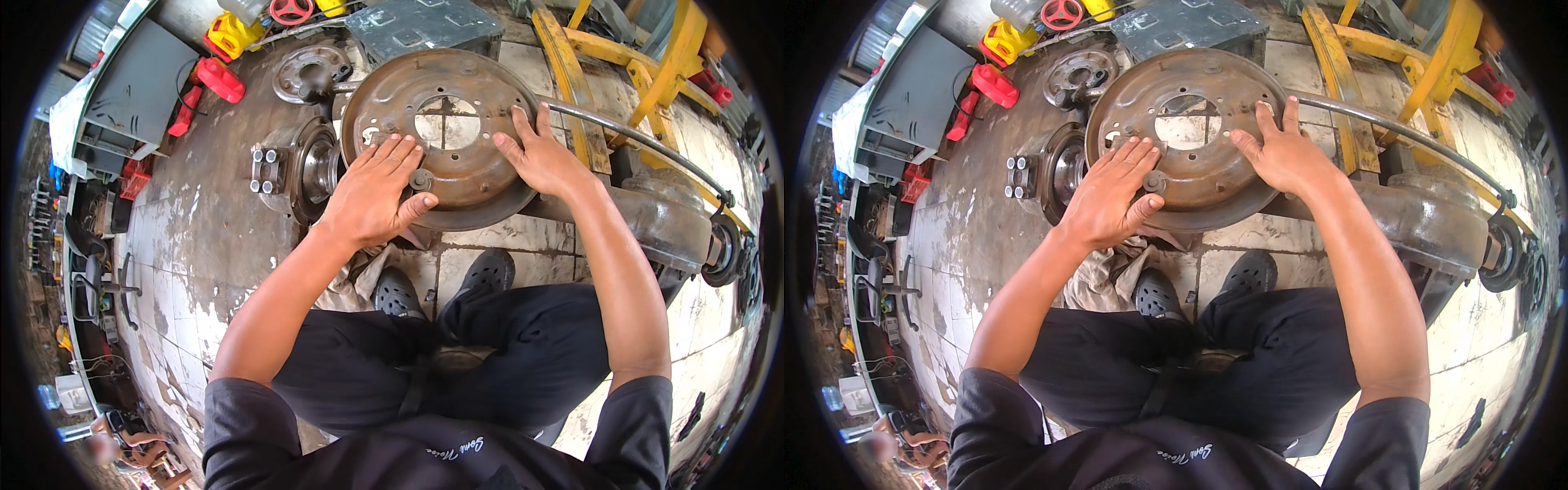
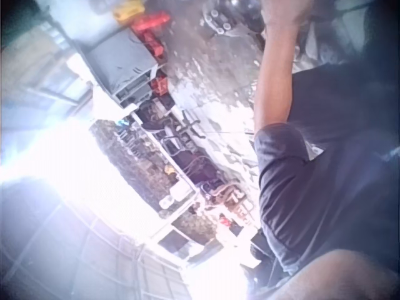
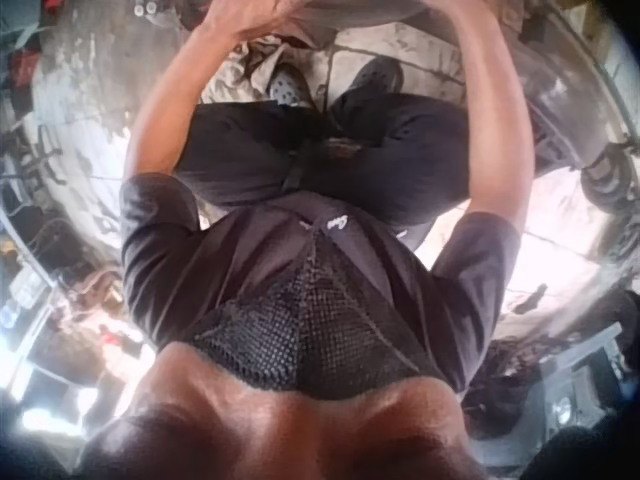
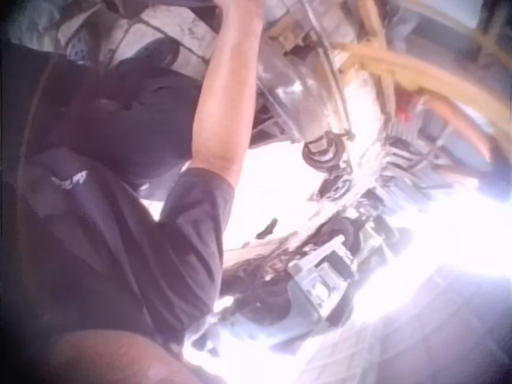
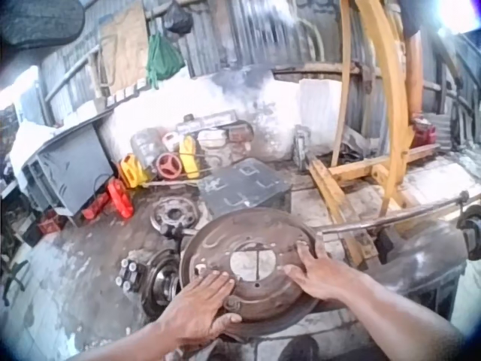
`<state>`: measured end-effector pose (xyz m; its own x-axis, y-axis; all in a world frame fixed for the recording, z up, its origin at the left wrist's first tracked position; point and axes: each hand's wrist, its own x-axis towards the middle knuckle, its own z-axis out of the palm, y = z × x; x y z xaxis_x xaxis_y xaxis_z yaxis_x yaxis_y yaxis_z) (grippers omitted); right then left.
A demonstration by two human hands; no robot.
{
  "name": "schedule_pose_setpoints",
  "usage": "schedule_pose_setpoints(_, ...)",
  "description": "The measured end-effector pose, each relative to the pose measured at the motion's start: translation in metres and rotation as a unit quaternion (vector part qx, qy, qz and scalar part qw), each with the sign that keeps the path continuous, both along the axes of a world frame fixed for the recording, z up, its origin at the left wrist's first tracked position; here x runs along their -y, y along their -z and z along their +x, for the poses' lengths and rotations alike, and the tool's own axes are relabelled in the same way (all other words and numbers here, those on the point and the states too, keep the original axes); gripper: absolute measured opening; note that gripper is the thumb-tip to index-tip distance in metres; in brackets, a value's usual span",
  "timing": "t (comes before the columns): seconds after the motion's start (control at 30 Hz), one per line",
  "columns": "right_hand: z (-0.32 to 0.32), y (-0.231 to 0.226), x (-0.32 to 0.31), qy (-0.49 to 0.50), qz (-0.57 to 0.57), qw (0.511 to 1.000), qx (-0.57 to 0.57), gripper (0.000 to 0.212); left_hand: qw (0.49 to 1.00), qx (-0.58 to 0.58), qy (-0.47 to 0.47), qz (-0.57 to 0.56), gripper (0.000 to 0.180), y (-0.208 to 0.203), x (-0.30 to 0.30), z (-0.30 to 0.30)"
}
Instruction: The person scrubs a circular metal brake drum with a sanding block, then wipes it with a cloth, and resumes scrubbing. The person handles the brake drum and a cloth while working in a workshop.
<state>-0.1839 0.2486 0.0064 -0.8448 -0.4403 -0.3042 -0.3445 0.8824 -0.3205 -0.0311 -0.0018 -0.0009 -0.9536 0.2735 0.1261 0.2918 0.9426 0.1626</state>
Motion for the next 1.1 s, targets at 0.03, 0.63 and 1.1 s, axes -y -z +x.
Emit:
schedule_pose_setpoints(0.03, -0.002, 0.002, -0.003, 0.001, -0.011, 1.000, -0.002, 0.085, 1.000, 0.004, -0.005, 0.001, 0.085, 0.000, -0.002, -0.003)
schedule_pose_setpoints(0.63, -0.007, 0.003, -0.009, -0.005, -0.024, 1.000, 0.003, 0.086, 0.996, 0.060, 0.058, 0.000, 0.063, -0.027, 0.029, 0.034)
schedule_pose_setpoints(1.1, 0.044, -0.060, 0.017, -0.252, -0.303, 0.910, -0.129, 0.065, 0.990, -0.128, -0.035, 0.036, 0.018, -0.103, -0.001, 0.029)
